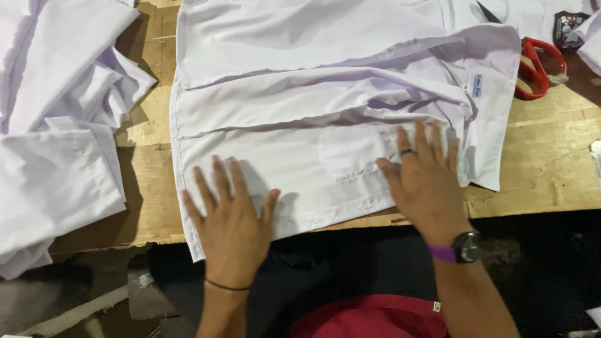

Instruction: Trimming loose threads from a white school uniform shirt using scissors and folding it on a wooden workbench.

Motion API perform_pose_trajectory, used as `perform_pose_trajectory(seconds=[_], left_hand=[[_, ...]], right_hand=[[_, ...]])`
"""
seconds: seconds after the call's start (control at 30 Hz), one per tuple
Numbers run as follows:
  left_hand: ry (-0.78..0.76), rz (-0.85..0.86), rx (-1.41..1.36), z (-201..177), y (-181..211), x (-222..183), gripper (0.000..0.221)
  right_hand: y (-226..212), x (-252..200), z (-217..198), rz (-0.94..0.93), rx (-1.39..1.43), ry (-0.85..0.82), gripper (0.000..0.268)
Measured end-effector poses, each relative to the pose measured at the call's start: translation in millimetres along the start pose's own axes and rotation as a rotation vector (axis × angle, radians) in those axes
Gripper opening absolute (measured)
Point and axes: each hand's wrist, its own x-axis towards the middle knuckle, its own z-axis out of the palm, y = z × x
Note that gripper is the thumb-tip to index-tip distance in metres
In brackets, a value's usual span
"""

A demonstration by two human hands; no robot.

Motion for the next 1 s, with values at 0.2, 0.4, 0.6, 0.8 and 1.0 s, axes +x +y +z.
perform_pose_trajectory(seconds=[0.2,0.4,0.6,0.8,1.0], left_hand=[[0.077,0.204,-0.189,8.1,53.9,12.6,0.064],[0.081,0.102,-0.158,-6.0,-6.2,13.9,0.063],[-0.016,0.001,-0.147,-8.6,-40.4,10.6,0.068],[0.113,0.102,-0.076,1.7,-46.4,2.2,0.068],[-0.068,-0.053,0.086,-10.4,-39.9,-34.0,0.074]], right_hand=[[-72.7,-2.2,33.7,-0.451,0.157,0.153,0.057],[-0.4,4.2,28.2,-0.438,-0.076,0.171,0.064],[53.7,-6.8,19.8,-0.251,-0.145,0.215,0.064],[71.9,-22.8,-0.6,-0.232,0.167,0.154,0.064],[113.0,-54.4,4.7,-0.045,0.177,0.605,0.047]])
